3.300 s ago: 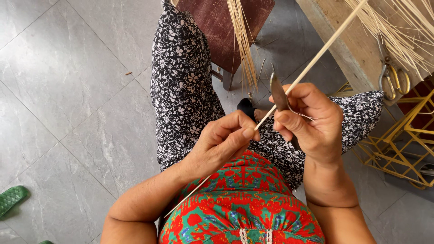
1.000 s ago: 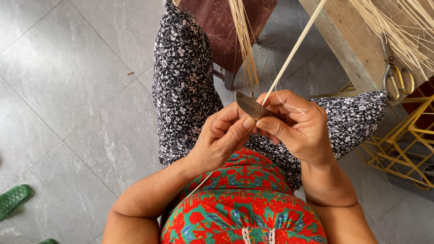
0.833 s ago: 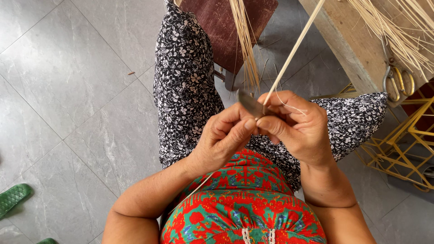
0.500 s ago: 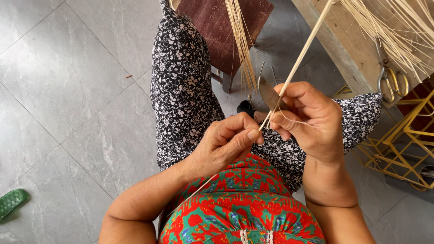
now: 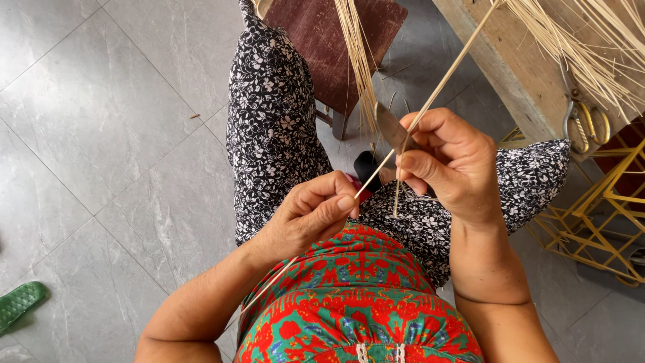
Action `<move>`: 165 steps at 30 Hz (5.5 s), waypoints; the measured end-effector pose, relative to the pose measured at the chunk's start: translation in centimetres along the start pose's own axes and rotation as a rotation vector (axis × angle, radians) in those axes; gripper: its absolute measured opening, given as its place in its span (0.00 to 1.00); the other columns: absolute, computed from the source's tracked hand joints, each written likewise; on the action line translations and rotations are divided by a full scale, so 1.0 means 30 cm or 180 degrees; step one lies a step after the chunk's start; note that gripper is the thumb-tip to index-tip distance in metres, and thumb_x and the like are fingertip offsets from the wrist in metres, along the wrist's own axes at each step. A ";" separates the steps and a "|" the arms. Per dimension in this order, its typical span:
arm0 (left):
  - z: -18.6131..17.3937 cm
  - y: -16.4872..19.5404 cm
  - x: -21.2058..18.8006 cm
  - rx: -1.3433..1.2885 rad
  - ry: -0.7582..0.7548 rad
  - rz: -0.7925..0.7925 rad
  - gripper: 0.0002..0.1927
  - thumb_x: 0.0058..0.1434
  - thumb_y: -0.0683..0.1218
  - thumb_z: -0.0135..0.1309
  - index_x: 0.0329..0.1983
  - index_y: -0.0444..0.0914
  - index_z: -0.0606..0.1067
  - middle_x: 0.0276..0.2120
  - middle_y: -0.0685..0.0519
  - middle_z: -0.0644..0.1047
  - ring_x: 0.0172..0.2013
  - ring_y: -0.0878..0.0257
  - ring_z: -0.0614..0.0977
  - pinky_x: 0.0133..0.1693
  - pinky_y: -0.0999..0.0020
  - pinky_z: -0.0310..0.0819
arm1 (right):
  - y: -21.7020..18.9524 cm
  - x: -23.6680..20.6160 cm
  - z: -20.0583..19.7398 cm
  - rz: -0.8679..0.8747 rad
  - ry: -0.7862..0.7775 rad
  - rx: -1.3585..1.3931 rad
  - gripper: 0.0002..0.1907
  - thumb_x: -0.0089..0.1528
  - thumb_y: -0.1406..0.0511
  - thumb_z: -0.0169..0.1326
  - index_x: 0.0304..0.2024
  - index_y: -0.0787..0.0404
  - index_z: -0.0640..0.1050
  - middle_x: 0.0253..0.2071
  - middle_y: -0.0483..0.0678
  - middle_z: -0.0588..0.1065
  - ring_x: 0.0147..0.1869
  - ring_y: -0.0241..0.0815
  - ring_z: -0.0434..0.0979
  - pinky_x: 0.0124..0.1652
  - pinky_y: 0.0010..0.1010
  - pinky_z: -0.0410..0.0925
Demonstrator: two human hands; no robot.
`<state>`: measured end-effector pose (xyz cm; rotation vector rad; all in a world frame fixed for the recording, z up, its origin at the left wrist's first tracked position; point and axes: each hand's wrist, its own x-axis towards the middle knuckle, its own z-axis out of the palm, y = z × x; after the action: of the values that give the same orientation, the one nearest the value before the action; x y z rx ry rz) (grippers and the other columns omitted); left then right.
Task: The person sits on the floor and uses a knife to shave thin strips from bamboo rods. They repeatedly pull a strip from a bundle, shave it along its length, and place the finished piece back on the table.
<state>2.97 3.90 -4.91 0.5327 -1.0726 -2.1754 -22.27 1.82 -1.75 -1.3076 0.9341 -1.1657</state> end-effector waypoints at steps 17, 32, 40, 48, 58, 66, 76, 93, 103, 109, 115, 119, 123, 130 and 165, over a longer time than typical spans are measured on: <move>-0.028 0.027 0.033 0.0894 0.0435 0.0027 0.13 0.74 0.51 0.48 0.43 0.36 0.74 0.24 0.60 0.73 0.23 0.76 0.69 0.25 0.78 0.61 | 0.020 0.052 0.006 -0.0194 -0.0029 0.0090 0.18 0.71 0.68 0.58 0.60 0.69 0.71 0.29 0.46 0.73 0.24 0.26 0.66 0.23 0.16 0.60; 0.007 0.064 0.082 0.0369 0.0538 0.0203 0.11 0.76 0.49 0.47 0.44 0.37 0.73 0.25 0.63 0.68 0.23 0.77 0.64 0.25 0.80 0.55 | 0.001 0.003 0.066 0.0175 -0.0544 0.0226 0.21 0.68 0.68 0.58 0.62 0.66 0.69 0.30 0.43 0.73 0.27 0.24 0.65 0.25 0.15 0.60; 0.049 0.044 0.089 0.0489 0.0638 0.0581 0.08 0.77 0.47 0.48 0.45 0.37 0.70 0.30 0.62 0.72 0.28 0.77 0.68 0.29 0.79 0.62 | 0.011 -0.013 0.077 0.0089 -0.0351 0.0135 0.16 0.68 0.70 0.57 0.57 0.66 0.70 0.42 0.45 0.75 0.28 0.26 0.67 0.26 0.17 0.63; 0.057 0.015 0.075 0.0674 0.0806 0.0727 0.08 0.77 0.46 0.49 0.44 0.36 0.70 0.26 0.63 0.68 0.26 0.78 0.65 0.28 0.80 0.58 | 0.018 -0.020 0.081 0.0134 -0.0261 0.0016 0.16 0.69 0.68 0.58 0.57 0.68 0.73 0.35 0.43 0.75 0.30 0.25 0.69 0.27 0.15 0.62; 0.066 0.005 0.056 0.1252 0.0943 0.0694 0.09 0.76 0.46 0.49 0.42 0.36 0.70 0.25 0.63 0.69 0.25 0.78 0.65 0.26 0.80 0.58 | 0.026 -0.016 0.061 0.0102 -0.0129 -0.0035 0.17 0.68 0.68 0.59 0.57 0.71 0.74 0.33 0.45 0.77 0.29 0.25 0.71 0.26 0.16 0.64; 0.062 -0.013 0.047 0.0077 0.0676 0.0386 0.09 0.76 0.48 0.48 0.44 0.36 0.70 0.28 0.63 0.69 0.26 0.77 0.64 0.28 0.79 0.56 | 0.026 -0.014 0.053 0.0160 -0.0121 0.0007 0.15 0.68 0.69 0.59 0.54 0.72 0.75 0.35 0.47 0.77 0.29 0.27 0.70 0.27 0.17 0.63; 0.074 0.023 0.045 0.0512 0.0559 0.0292 0.11 0.76 0.49 0.47 0.46 0.36 0.73 0.26 0.62 0.68 0.24 0.76 0.67 0.26 0.79 0.59 | 0.006 0.000 0.019 -0.0011 -0.0050 0.0014 0.14 0.69 0.67 0.59 0.54 0.69 0.73 0.30 0.47 0.75 0.26 0.26 0.68 0.23 0.16 0.61; 0.064 0.053 0.091 -0.0069 0.0392 0.0463 0.10 0.78 0.49 0.45 0.45 0.38 0.71 0.26 0.63 0.65 0.23 0.76 0.62 0.25 0.79 0.52 | 0.003 -0.011 0.073 -0.0190 -0.0379 0.0374 0.17 0.70 0.69 0.58 0.59 0.65 0.70 0.49 0.53 0.77 0.31 0.25 0.71 0.24 0.13 0.64; 0.073 0.024 0.067 -0.0004 0.0356 0.0350 0.11 0.79 0.49 0.46 0.45 0.37 0.71 0.25 0.64 0.64 0.23 0.76 0.61 0.25 0.78 0.51 | -0.001 -0.007 0.040 0.0032 -0.0227 0.0151 0.15 0.70 0.67 0.59 0.55 0.68 0.73 0.33 0.45 0.75 0.26 0.25 0.67 0.24 0.14 0.60; 0.051 0.043 0.084 -0.0092 0.0190 0.0326 0.10 0.79 0.49 0.44 0.46 0.38 0.70 0.25 0.63 0.65 0.22 0.76 0.61 0.24 0.78 0.51 | -0.014 -0.013 0.058 0.0106 -0.0390 0.0280 0.15 0.69 0.67 0.59 0.54 0.67 0.71 0.38 0.45 0.75 0.30 0.25 0.68 0.26 0.16 0.61; 0.060 0.055 0.098 0.0199 0.0271 0.0576 0.09 0.80 0.48 0.44 0.49 0.39 0.71 0.28 0.64 0.66 0.24 0.77 0.62 0.26 0.79 0.53 | -0.012 -0.009 0.068 0.0036 -0.0438 0.0292 0.15 0.69 0.67 0.59 0.55 0.67 0.72 0.36 0.43 0.75 0.29 0.24 0.68 0.25 0.15 0.60; 0.069 0.052 0.083 0.0071 0.0323 0.0554 0.09 0.80 0.48 0.45 0.51 0.38 0.71 0.30 0.63 0.67 0.28 0.77 0.63 0.29 0.79 0.55 | -0.009 -0.011 0.076 0.0021 -0.0373 0.0089 0.14 0.69 0.67 0.59 0.54 0.67 0.73 0.35 0.42 0.75 0.28 0.24 0.68 0.25 0.15 0.60; 0.079 0.043 0.076 0.0329 0.0487 0.0644 0.09 0.80 0.48 0.45 0.52 0.38 0.71 0.32 0.64 0.67 0.30 0.77 0.64 0.31 0.79 0.57 | -0.009 -0.013 0.078 -0.0012 -0.0353 -0.0071 0.14 0.69 0.67 0.58 0.53 0.68 0.74 0.34 0.42 0.75 0.28 0.23 0.67 0.25 0.15 0.59; 0.077 0.035 0.069 0.0534 0.0534 0.0689 0.11 0.79 0.48 0.45 0.53 0.37 0.71 0.31 0.64 0.67 0.29 0.77 0.63 0.30 0.80 0.57 | -0.008 -0.019 0.079 -0.0001 -0.0352 -0.0073 0.13 0.69 0.68 0.58 0.54 0.69 0.74 0.34 0.43 0.75 0.29 0.24 0.67 0.27 0.16 0.60; 0.043 0.024 0.034 -0.0400 0.0059 -0.0139 0.13 0.76 0.50 0.49 0.40 0.36 0.73 0.20 0.64 0.62 0.20 0.76 0.58 0.23 0.77 0.49 | 0.033 0.025 0.014 -0.0313 0.0069 0.0359 0.16 0.68 0.66 0.61 0.53 0.67 0.73 0.38 0.48 0.78 0.27 0.29 0.70 0.20 0.16 0.61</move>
<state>1.75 3.56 -3.64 0.5223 -0.9154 -2.2539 -21.61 1.10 -2.61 -1.2634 0.8152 -1.2922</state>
